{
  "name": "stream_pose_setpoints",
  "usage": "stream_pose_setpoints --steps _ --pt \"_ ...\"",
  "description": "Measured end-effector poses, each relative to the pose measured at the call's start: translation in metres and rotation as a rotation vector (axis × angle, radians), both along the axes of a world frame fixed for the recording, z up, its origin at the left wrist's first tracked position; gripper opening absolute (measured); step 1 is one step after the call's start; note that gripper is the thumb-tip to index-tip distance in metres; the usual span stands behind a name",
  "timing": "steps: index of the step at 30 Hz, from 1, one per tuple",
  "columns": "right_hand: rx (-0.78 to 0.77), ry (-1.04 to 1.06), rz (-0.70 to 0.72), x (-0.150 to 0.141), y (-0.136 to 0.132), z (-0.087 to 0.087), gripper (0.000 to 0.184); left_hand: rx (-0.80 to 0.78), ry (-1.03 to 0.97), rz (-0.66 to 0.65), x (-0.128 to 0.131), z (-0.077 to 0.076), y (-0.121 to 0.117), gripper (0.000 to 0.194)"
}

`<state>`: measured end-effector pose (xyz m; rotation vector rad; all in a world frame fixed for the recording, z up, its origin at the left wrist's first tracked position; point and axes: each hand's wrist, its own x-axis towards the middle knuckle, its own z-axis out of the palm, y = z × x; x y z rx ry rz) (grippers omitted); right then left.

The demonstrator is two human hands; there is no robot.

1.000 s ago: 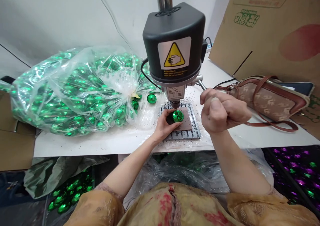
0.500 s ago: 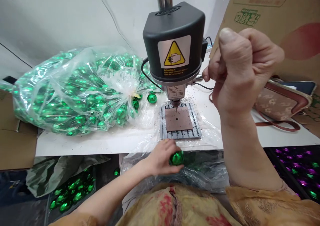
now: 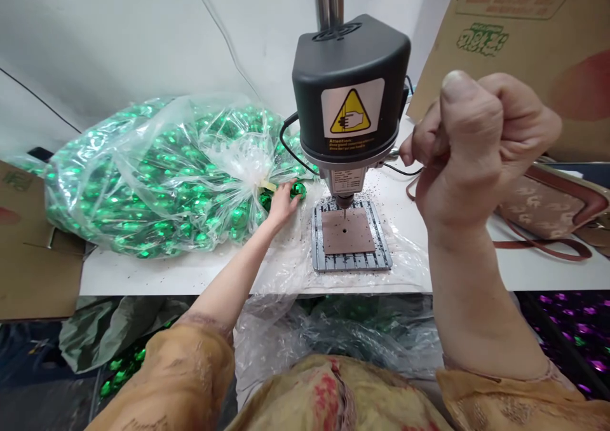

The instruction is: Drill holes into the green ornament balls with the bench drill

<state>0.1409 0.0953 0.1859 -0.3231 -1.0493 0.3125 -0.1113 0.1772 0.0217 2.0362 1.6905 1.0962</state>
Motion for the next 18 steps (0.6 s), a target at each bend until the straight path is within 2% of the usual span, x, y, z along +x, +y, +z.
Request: stream_pose_setpoints --steps 2,4,7,10,12,14,18 --pt "-0.007 -0.004 -0.018 0.000 -0.001 -0.001 0.040 -0.057 -0.096 -0.063 0.000 -0.004 0.013 0.038" --pt "-0.027 -0.016 -0.031 0.000 -0.002 -0.001 0.041 -0.094 -0.241 -0.078 0.002 -0.004 0.006 0.041" --pt "-0.051 -0.032 -0.032 -0.001 -0.005 -0.002 0.041 -0.108 -0.512 -0.097 0.011 0.004 -0.029 0.045" --pt "-0.024 -0.034 -0.041 -0.001 -0.005 -0.002 0.044 -0.149 -0.677 -0.198 0.026 0.014 -0.071 0.046" --pt "-0.006 -0.036 -0.042 -0.002 -0.005 -0.002 0.045 -0.226 -0.692 -0.273 0.037 0.016 -0.091 0.048" --pt "-0.007 -0.040 -0.035 -0.002 -0.004 -0.002 0.046 -0.293 -0.657 -0.319 0.047 0.012 -0.102 0.050" --pt "-0.018 -0.052 -0.006 -0.001 -0.003 -0.002 0.045 -0.307 -0.572 -0.282 0.058 0.001 -0.100 0.052"
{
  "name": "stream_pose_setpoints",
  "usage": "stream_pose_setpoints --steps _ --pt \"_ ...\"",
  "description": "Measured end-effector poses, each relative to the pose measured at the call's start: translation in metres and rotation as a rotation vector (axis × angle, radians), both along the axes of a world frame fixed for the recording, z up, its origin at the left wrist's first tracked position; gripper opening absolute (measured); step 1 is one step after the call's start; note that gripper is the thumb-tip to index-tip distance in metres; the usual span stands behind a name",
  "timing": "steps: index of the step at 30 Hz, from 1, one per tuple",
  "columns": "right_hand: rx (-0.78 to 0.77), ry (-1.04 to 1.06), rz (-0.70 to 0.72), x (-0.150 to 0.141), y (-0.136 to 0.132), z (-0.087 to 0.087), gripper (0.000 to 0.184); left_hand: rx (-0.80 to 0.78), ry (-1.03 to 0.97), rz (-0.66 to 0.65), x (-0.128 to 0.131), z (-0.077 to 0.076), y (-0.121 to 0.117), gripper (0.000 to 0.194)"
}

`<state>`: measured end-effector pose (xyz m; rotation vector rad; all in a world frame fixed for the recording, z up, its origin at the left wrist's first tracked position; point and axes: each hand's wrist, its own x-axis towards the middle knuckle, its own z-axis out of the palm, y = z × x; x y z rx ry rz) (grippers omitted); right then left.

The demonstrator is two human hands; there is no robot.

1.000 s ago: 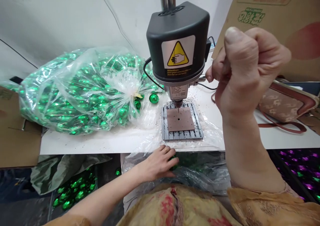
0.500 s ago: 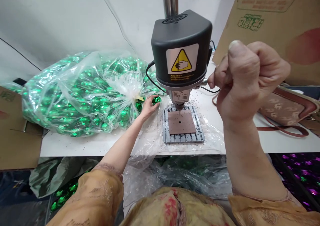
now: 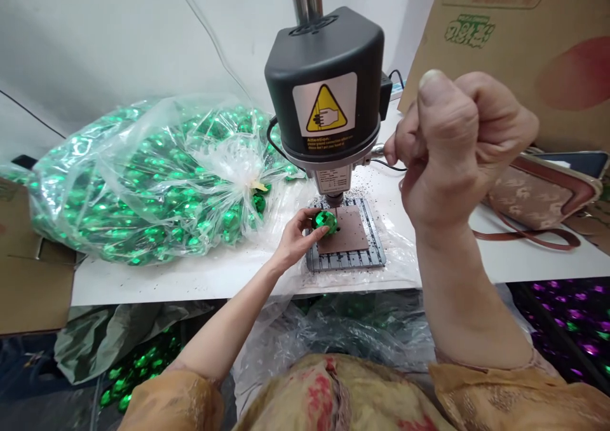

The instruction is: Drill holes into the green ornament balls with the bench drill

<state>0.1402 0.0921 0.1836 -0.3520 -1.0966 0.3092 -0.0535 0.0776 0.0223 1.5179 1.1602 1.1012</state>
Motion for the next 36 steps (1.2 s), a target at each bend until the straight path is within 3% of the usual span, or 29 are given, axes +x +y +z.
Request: stream_pose_setpoints --steps 5,13,27,33,36 --pt "0.024 0.017 0.019 0.000 -0.002 0.001 0.046 0.062 0.130 -0.005 0.003 -0.003 0.010 0.050" --pt "-0.061 -0.050 -0.065 0.000 -0.001 -0.005 0.047 0.241 0.269 -0.007 0.019 -0.007 0.010 0.047" --pt "-0.073 -0.054 -0.081 0.001 -0.014 -0.017 0.052 0.197 0.166 -0.039 0.029 -0.017 0.000 0.058" --pt "0.047 -0.051 -0.009 0.002 -0.015 -0.027 0.058 0.166 0.106 -0.047 0.029 -0.020 -0.001 0.059" --pt "-0.066 -0.061 0.012 0.005 -0.014 -0.032 0.060 0.158 0.101 -0.056 0.029 -0.021 0.000 0.059"
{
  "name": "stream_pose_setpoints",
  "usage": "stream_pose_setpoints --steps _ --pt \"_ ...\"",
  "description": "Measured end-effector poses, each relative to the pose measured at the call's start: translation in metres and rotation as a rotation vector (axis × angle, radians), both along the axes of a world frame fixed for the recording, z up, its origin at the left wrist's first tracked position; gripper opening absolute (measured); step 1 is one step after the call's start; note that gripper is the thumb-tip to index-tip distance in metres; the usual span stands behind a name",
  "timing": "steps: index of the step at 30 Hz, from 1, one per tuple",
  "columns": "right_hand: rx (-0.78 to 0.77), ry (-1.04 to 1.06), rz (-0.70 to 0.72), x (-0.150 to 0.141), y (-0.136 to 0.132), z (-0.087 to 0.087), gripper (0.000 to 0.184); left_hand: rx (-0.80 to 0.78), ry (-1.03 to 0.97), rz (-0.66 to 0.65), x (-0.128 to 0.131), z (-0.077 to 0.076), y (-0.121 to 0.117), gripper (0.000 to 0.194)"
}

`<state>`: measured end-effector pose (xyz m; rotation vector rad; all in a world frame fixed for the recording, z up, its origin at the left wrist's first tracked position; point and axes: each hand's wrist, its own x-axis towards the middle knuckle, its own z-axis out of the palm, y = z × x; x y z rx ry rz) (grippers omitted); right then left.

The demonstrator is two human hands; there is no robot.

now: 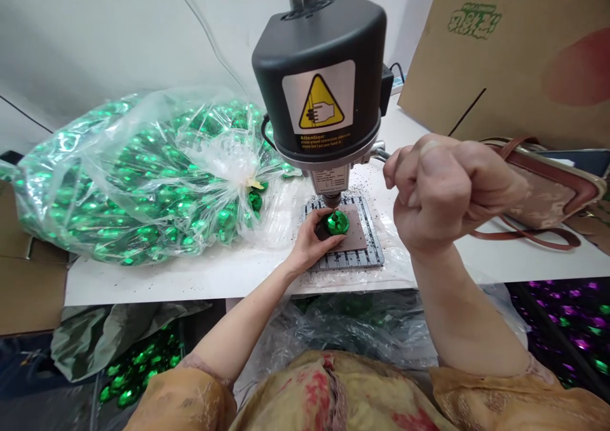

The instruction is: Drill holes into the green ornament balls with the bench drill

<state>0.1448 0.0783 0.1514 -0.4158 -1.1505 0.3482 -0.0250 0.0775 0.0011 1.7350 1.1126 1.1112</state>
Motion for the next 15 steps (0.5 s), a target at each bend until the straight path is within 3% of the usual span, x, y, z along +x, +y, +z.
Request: stream_pose_setpoints --steps 3,10,15 --pt "-0.081 -0.021 0.004 0.002 0.001 -0.007 0.061 -0.006 0.005 -0.001 -0.001 -0.002 0.001 0.060" --pt "0.230 -0.005 -0.058 0.000 0.007 -0.020 0.055 -0.007 -0.024 -0.006 0.000 -0.002 0.000 0.058" --pt "0.326 0.008 -0.069 -0.002 0.012 -0.018 0.052 -0.003 -0.030 0.001 0.002 -0.001 -0.001 0.058"
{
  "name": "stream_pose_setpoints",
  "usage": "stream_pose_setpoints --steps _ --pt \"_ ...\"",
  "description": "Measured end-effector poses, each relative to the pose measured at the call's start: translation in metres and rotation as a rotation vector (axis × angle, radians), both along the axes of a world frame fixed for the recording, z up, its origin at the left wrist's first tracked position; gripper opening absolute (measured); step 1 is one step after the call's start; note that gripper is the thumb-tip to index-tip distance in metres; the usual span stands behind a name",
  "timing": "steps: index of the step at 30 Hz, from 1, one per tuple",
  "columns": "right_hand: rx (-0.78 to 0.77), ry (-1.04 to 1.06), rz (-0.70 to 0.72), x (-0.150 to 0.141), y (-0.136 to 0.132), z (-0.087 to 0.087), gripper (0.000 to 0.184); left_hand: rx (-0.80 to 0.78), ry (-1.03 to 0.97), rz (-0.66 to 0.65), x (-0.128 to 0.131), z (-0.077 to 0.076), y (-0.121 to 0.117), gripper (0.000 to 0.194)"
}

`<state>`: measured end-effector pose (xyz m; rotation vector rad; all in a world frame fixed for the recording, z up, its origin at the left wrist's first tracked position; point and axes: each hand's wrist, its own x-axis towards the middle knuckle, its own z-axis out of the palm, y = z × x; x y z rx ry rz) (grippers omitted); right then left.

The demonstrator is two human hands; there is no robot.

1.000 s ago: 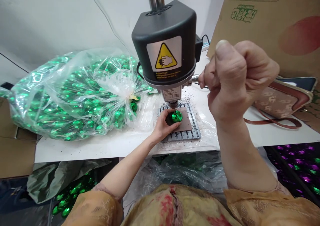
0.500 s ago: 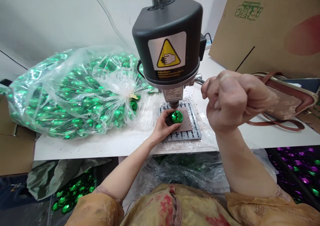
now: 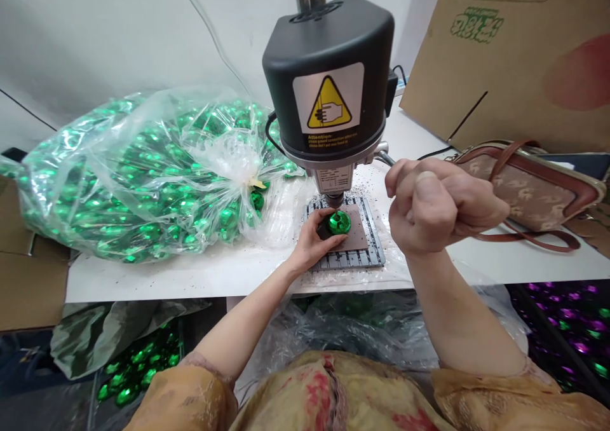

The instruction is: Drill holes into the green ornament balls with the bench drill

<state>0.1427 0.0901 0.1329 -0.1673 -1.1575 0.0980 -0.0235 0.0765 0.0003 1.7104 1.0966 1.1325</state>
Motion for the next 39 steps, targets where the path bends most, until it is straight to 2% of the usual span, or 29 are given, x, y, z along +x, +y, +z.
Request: stream_pose_setpoints --steps 6,8,10,13,15,17,18,19,23,24,26,28,30,32,33,36,39 --pt "0.051 -0.033 -0.020 0.001 0.002 -0.015 0.049 -0.007 0.009 0.006 0.000 0.000 -0.001 0.059" --pt "0.026 -0.027 -0.040 0.000 -0.001 -0.014 0.050 -0.006 0.004 0.011 0.000 0.000 -0.001 0.060" --pt "-0.051 0.028 -0.045 -0.002 -0.002 -0.002 0.051 -0.002 -0.003 0.017 0.002 0.000 0.001 0.060" --pt "-0.232 0.107 0.007 -0.004 -0.001 0.029 0.053 -0.003 0.005 0.066 0.004 0.004 -0.001 0.056" --pt "-0.260 0.110 0.065 -0.004 0.002 0.048 0.051 0.003 0.033 0.179 0.003 0.009 -0.010 0.052" --pt "-0.286 0.088 0.116 -0.004 0.005 0.059 0.050 0.035 0.086 0.262 -0.002 0.016 -0.029 0.047" --pt "-0.294 0.079 0.134 -0.004 0.006 0.062 0.049 0.062 0.135 0.232 -0.007 0.019 -0.041 0.045" --pt "-0.295 0.079 0.147 -0.003 0.006 0.063 0.048 0.106 0.207 0.135 -0.012 0.022 -0.055 0.043" --pt "-0.250 0.099 0.143 -0.003 0.005 0.059 0.040 0.459 0.755 -0.457 -0.040 0.022 -0.106 0.037" --pt "-0.250 0.090 0.130 -0.003 0.004 0.058 0.039 0.545 0.875 -0.540 -0.046 0.021 -0.114 0.038" --pt "-0.255 0.078 0.092 -0.004 0.004 0.057 0.039 0.639 0.954 -0.583 -0.059 0.018 -0.115 0.042" --pt "-0.250 0.084 0.055 -0.005 0.003 0.057 0.039 0.623 0.859 -0.465 -0.071 0.018 -0.098 0.038" --pt "-0.248 0.099 0.031 -0.006 0.002 0.056 0.039 0.517 0.764 -0.184 -0.084 0.021 -0.064 0.021" --pt "-0.240 0.111 0.021 -0.007 0.001 0.056 0.038 0.364 0.745 0.160 -0.098 0.027 -0.020 0.016" --pt "-0.248 0.117 0.014 -0.007 0.001 0.055 0.038 0.327 0.749 0.248 -0.105 0.029 0.003 0.016" --pt "-0.258 0.119 0.003 -0.007 0.002 0.055 0.039 0.267 0.748 0.387 -0.123 0.035 0.061 0.012" --pt "-0.235 0.127 0.018 -0.007 0.004 0.054 0.039 0.185 0.723 0.459 -0.132 0.039 0.092 0.029"
